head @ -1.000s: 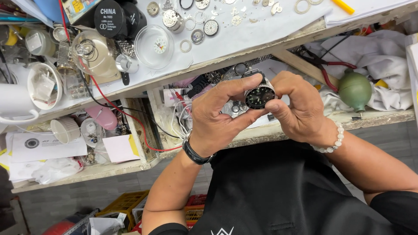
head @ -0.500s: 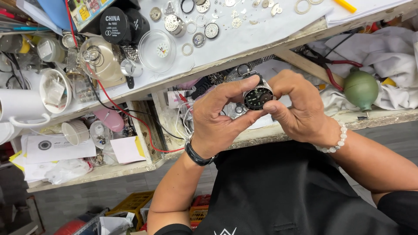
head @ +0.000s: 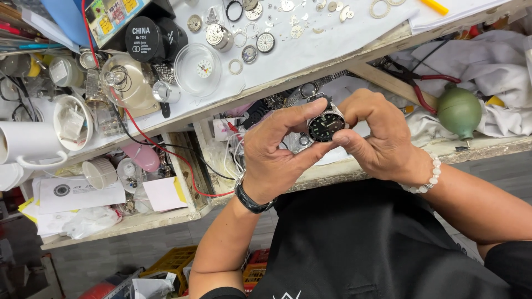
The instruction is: A person is repairing a wristwatch at a workbench, using pliers to adjust the strap and then reassembling the watch components.
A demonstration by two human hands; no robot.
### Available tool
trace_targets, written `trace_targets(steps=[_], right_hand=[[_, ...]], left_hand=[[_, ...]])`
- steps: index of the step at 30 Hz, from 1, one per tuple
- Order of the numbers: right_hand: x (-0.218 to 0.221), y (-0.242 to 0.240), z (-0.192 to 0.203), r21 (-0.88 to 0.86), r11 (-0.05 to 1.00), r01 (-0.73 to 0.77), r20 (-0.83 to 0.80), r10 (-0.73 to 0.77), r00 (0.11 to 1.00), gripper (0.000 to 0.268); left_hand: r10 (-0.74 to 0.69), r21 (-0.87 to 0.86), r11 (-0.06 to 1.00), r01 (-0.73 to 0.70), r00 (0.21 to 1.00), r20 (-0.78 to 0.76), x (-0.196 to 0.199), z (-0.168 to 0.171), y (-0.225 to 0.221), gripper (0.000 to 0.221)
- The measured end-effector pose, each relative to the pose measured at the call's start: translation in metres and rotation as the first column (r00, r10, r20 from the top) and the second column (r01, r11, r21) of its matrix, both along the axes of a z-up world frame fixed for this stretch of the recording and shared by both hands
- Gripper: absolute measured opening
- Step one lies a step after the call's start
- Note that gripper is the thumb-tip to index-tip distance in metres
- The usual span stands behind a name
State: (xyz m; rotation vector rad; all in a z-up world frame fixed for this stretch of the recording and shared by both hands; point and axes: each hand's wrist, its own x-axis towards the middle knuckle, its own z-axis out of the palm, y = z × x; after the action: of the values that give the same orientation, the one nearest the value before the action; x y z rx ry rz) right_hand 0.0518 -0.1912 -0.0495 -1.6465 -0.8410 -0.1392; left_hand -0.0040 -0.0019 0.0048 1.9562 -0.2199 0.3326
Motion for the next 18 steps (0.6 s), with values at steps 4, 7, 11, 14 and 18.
trace_targets(steps=[4, 7, 11, 14, 18], right_hand=[[0.001, -0.003, -0.003, -0.111, 0.993, -0.047, 0.014, 0.049, 0.999, 0.035], [0.001, -0.002, -0.001, -0.107, 0.993, -0.047, 0.018, 0.049, 0.999, 0.037], [0.003, -0.002, 0.003, -0.057, 0.996, -0.061, 0.007, 0.062, 0.998, 0.03], [0.004, -0.002, 0.007, -0.055, 0.996, -0.067, 0.006, 0.068, 0.998, 0.029], [0.002, -0.005, 0.008, -0.049, 0.996, -0.076, -0.075, 0.072, 0.995, 0.024]], left_hand=[[-0.01, -0.007, 1.0, 0.01, 1.0, -0.003, 0.0, 0.0, 0.0, 0.05], [0.003, 0.016, 1.0, -0.003, 1.0, 0.005, 0.0, -0.001, 0.0, 0.049], [0.006, -0.005, 1.0, -0.006, 1.0, 0.01, -0.001, 0.0, -0.001, 0.049], [0.004, -0.02, 1.0, -0.004, 1.0, 0.007, -0.001, 0.0, -0.001, 0.049], [-0.008, -0.02, 1.0, 0.008, 1.0, 0.001, -0.001, -0.001, 0.001, 0.048]])
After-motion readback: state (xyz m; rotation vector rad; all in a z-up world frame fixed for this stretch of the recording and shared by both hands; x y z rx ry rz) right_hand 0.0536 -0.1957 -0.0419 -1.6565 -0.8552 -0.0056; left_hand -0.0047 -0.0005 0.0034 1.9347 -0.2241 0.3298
